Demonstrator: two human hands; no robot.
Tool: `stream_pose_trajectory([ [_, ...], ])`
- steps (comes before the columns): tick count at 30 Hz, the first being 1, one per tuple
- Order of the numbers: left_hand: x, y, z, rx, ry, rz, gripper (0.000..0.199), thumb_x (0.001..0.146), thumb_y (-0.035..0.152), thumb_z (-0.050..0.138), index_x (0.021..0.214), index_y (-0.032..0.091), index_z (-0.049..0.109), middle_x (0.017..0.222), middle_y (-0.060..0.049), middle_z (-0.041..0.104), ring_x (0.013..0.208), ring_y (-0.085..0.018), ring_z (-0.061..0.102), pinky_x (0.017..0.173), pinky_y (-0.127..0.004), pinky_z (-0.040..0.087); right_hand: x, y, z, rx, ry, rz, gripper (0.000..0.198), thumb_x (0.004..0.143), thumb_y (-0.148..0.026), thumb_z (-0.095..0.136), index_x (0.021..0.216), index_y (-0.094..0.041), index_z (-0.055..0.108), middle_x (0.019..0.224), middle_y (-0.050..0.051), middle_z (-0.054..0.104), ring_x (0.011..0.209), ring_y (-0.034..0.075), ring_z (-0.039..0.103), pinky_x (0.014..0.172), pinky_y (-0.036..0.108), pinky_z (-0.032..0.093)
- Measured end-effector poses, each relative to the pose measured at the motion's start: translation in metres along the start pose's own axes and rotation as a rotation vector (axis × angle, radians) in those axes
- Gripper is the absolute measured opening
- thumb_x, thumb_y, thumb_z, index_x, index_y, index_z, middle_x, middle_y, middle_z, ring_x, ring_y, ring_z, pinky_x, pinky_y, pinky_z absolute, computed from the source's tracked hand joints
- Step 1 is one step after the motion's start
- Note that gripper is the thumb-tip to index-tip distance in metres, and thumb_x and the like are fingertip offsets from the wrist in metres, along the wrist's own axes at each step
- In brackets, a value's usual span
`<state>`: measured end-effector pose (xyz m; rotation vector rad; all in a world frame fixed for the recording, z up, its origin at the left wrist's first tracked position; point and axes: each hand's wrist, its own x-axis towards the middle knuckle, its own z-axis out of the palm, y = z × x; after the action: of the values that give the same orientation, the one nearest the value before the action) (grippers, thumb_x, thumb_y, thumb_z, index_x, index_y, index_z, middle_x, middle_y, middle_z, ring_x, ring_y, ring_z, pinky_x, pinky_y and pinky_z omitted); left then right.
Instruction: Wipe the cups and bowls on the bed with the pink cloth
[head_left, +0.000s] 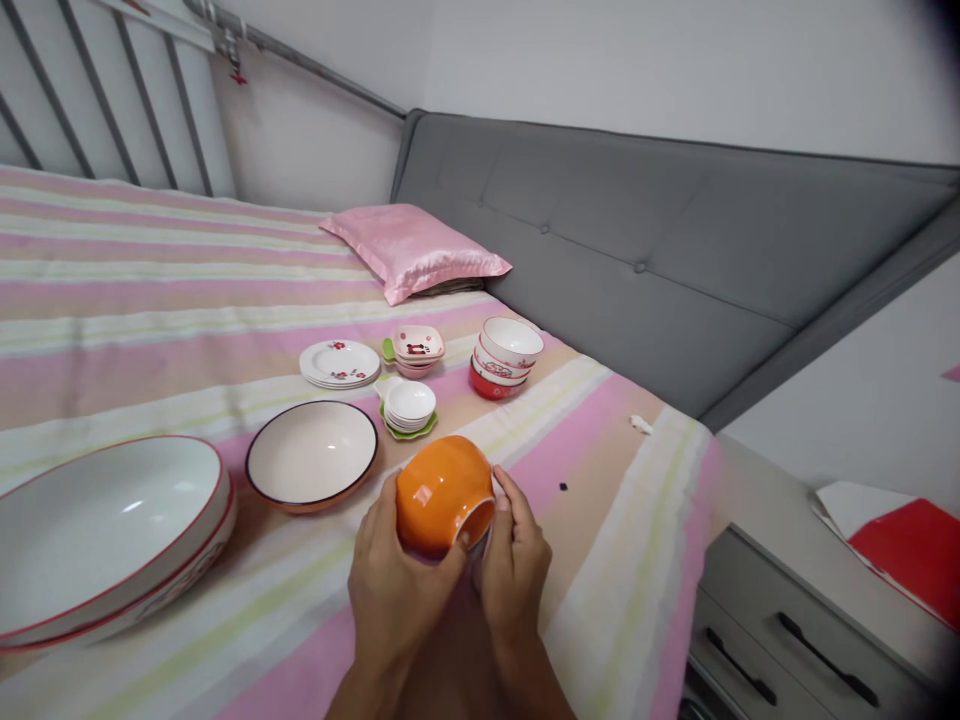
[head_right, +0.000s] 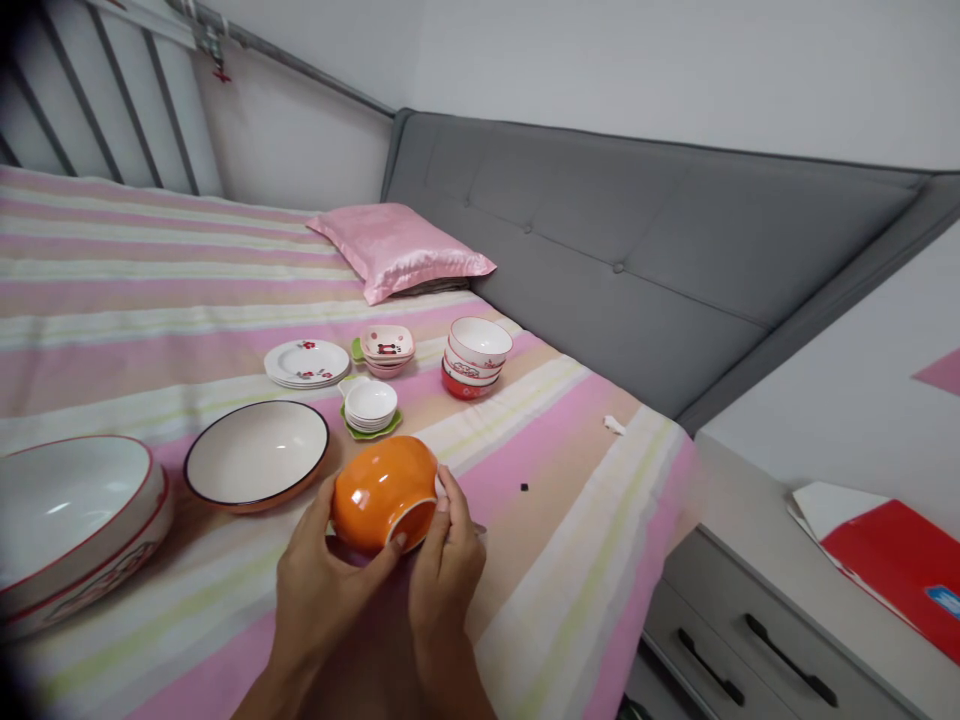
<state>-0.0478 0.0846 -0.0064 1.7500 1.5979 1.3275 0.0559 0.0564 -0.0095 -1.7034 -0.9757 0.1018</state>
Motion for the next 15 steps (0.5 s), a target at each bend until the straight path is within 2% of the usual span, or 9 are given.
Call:
stream_pose_trajectory([
  [4, 0.002, 0.000, -0.004, 0.135, 0.065, 0.207, 0.077, 0.061, 0.041, 0.068, 0.127, 0.007, 0.048, 0.112, -0.020, 0.064, 0.098, -0.035, 0.061, 0.084, -0.048, 0.047, -0.007, -0.008, -0.002, -0.010, 0.013, -0.264, 0.038, 0.094, -0.022, 0.034, 0.122, -0.014, 0.059, 0.118, 0.011, 0.066, 0.115, 0.021, 0.059, 0.095, 0.035, 0.049],
  [7, 0.005, 0.002, -0.009, 0.185, 0.110, 0.328, 0.077, 0.063, 0.042, 0.067, 0.129, 0.008, 0.046, 0.112, -0.020, 0.065, 0.094, -0.034, 0.062, 0.081, -0.047, 0.045, -0.010, -0.014, -0.006, 0.017, -0.052, -0.516, 0.040, 0.091, -0.011, 0.036, 0.126, -0.014, 0.055, 0.121, 0.009, 0.064, 0.122, 0.020, 0.053, 0.103, 0.038, 0.044],
  [10, 0.007, 0.004, -0.015, 0.159, 0.076, 0.418, 0.076, 0.069, 0.039, 0.063, 0.135, 0.010, 0.039, 0.118, -0.020, 0.062, 0.098, -0.034, 0.061, 0.081, -0.046, 0.044, -0.012, -0.020, -0.010, 0.070, -0.141, -0.701, 0.046, 0.086, -0.005, 0.039, 0.130, -0.015, 0.051, 0.120, 0.007, 0.065, 0.121, 0.020, 0.054, 0.100, 0.038, 0.047],
  [12, 0.007, 0.003, -0.016, 0.109, 0.025, 0.436, 0.073, 0.074, 0.035, 0.057, 0.139, 0.011, 0.033, 0.123, -0.019, 0.059, 0.105, -0.034, 0.059, 0.085, -0.047, 0.044, -0.014, -0.022, -0.012, 0.102, -0.202, -0.746, 0.047, 0.085, -0.005, 0.041, 0.129, -0.018, 0.051, 0.118, 0.006, 0.066, 0.117, 0.020, 0.058, 0.096, 0.035, 0.050],
  [15, 0.006, 0.001, -0.013, 0.036, -0.062, 0.395, 0.075, 0.075, 0.031, 0.056, 0.142, 0.013, 0.027, 0.133, -0.019, 0.051, 0.118, -0.033, 0.051, 0.094, -0.048, 0.041, -0.014, -0.022, -0.011, 0.100, -0.270, -0.691, 0.046, 0.086, -0.007, 0.042, 0.128, -0.022, 0.052, 0.118, 0.004, 0.066, 0.116, 0.019, 0.058, 0.097, 0.035, 0.050],
])
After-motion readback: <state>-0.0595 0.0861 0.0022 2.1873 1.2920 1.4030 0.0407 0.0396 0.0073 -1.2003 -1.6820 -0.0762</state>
